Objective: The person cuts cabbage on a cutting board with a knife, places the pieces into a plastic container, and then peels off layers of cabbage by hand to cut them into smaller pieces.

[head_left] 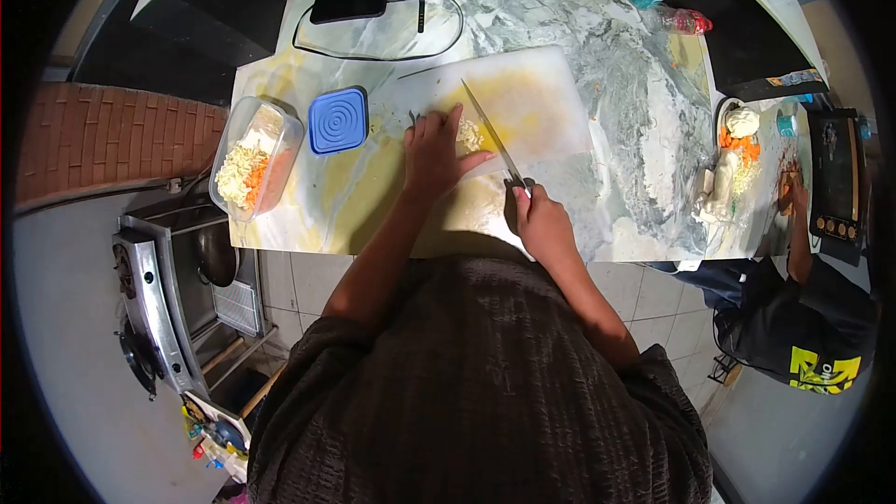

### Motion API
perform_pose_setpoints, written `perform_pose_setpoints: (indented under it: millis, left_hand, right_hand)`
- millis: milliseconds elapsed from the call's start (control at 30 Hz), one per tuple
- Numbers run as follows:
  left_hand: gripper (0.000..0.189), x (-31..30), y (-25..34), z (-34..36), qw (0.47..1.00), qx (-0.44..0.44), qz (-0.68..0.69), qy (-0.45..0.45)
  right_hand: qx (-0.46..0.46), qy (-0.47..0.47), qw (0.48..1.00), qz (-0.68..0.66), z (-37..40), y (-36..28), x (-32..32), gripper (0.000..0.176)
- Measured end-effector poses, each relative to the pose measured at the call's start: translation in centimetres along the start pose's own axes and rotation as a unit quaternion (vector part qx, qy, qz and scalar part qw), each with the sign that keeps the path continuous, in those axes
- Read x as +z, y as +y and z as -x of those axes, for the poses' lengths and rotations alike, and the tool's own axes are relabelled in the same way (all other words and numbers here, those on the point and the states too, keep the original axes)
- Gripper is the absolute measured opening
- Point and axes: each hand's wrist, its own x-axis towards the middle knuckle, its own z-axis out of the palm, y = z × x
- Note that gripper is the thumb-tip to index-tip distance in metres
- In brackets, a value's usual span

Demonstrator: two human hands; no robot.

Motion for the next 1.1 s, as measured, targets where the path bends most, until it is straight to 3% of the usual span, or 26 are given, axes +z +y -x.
perform_pose_setpoints:
  millis: [200,367,700,800,867,1000,1067,1100]
  left_hand:
    - [0.063,0.6,-0.3,-0.6,0.998,0.044,0.008,0.042]
    - [0.030,1.2,-0.5,-1.1,0.995,0.078,0.023,0.061]
    - [0.018,0.6,-2.0,-2.5,0.997,0.038,0.059,-0.012]
    - [0.017,-0.1,-2.1,-2.6,0.988,0.001,0.152,0.039]
    - [0.015,-0.9,-1.8,-2.4,0.947,-0.148,0.284,0.031]
    - [0.017,-4.0,-0.8,-2.7,0.915,-0.224,0.334,0.040]
    - [0.019,-5.6,-0.5,-2.8,0.849,-0.299,0.434,0.029]
    - [0.019,-5.9,-0.8,-2.7,0.848,-0.303,0.434,0.037]
  right_hand:
    - [0.012,0.012,1.000,-0.025,-0.3,0.8,-0.5,0.041]
    - [0.020,-0.006,1.000,0.002,-0.9,1.6,-1.1,0.038]
    - [-0.024,0.028,0.999,-0.032,-1.9,1.3,-1.4,0.040]
    - [-0.029,0.029,0.999,-0.029,-2.0,0.9,-1.8,0.041]
    - [-0.014,-0.006,1.000,-0.007,-2.2,0.5,-2.0,0.038]
    - [-0.040,-0.002,0.999,-0.034,-2.3,-1.4,-2.1,0.040]
    - [-0.048,-0.014,0.998,-0.039,-2.4,-2.4,-2.0,0.040]
    - [-0.054,-0.018,0.998,-0.037,-2.4,-2.7,-1.8,0.040]
